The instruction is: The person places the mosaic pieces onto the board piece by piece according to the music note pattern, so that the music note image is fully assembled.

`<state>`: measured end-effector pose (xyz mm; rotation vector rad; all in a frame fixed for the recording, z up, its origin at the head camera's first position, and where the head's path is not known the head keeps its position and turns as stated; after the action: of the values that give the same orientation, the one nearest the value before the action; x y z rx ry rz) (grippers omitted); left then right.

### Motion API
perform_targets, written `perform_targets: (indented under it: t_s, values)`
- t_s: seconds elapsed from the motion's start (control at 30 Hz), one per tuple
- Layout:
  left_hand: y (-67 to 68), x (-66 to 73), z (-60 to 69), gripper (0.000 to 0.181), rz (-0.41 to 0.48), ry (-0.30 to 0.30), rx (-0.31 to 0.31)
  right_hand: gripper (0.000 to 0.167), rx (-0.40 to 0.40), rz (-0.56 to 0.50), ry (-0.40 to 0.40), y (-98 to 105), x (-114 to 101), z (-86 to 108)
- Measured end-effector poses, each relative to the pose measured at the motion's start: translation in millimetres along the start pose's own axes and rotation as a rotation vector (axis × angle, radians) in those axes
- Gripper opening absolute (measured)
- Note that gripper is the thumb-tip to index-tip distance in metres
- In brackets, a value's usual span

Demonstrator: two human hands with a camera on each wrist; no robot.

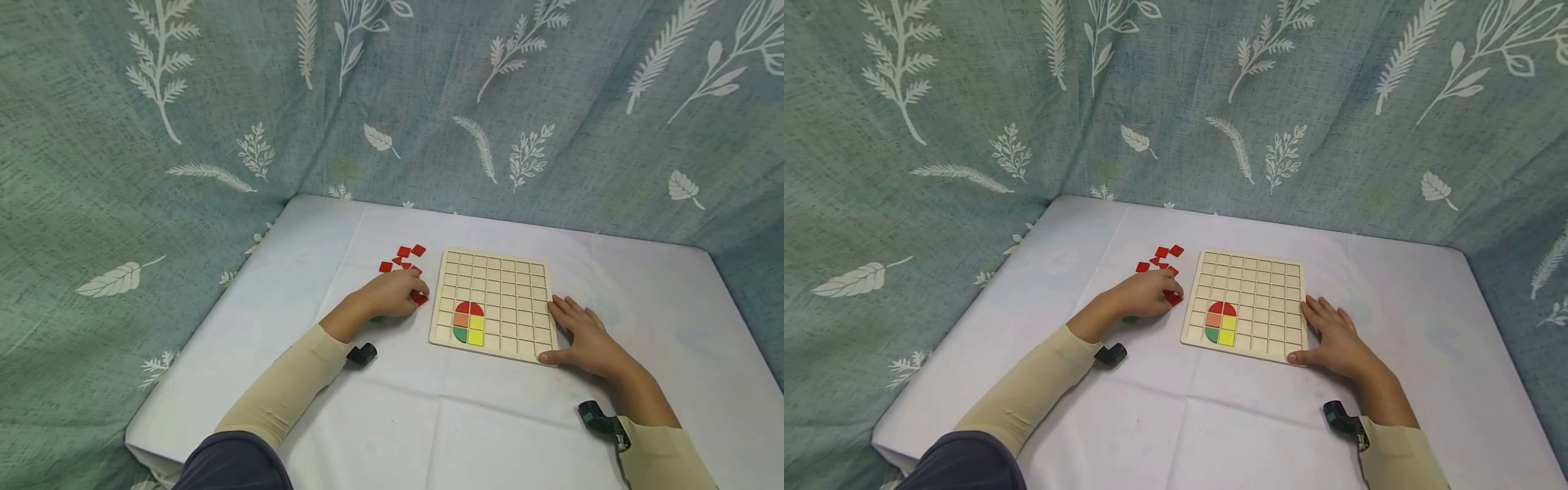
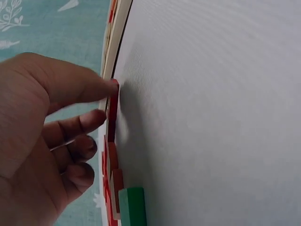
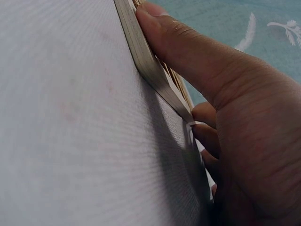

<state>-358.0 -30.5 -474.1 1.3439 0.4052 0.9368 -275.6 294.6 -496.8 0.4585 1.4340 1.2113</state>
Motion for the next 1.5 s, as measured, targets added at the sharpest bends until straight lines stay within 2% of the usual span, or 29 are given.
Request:
perform_targets:
  t_s: [0.27, 0.47, 0.67, 0.93, 1.2, 1.33, 1.5]
  values:
    - [3.4, -0.7, 0.7, 0.021, -0.046, 0.045, 0.018, 0.124, 0.006, -0.004, -0.008, -0.4, 1.5, -0.1]
    - [5.3, 5.9, 2.3, 0.007, -0.059, 0.009, 0.026, 0.124, 0.008, 0.001, -0.001, -1.0, 2.5, -0.7]
    - [4.3, 7.5, 2.6, 0.014, -0.055, -0.016, 0.029, 0.124, 0.006, -0.001, -0.003, -1.1, 3.0, -0.8]
    - [-1.0, -1.6, 2.7, 0.012, -0.071, 0.043, -0.006, 0.123, -0.001, 0.001, 0.009, -1.1, 2.2, -0.5]
    - [-2.8, 1.6, 7.4, 0.012, -0.095, 0.016, -0.016, 0.122, -0.002, -0.002, 0.016, 0.5, 0.7, 0.2]
    - [-0.9, 3.5, 8.1, 0.014, -0.071, -0.003, 0.002, 0.123, -0.005, -0.004, 0.011, 0.5, 0.8, 0.4]
    - [3.4, 3.8, 8.1, 0.020, 0.032, -0.032, 0.028, 0.122, -0.006, -0.006, 0.015, 0.2, 1.3, 0.5]
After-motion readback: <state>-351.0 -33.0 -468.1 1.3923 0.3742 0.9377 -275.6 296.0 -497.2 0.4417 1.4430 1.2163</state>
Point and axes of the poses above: each hand's wrist, its own z-axis away from the middle knuckle, its own y-axis out of the back of the hand, x = y × z, the point moved 7 cm from there along -z, towards the middle knuckle, and after that the axes turned 8 degrees about -x, right-handed, at the moved point
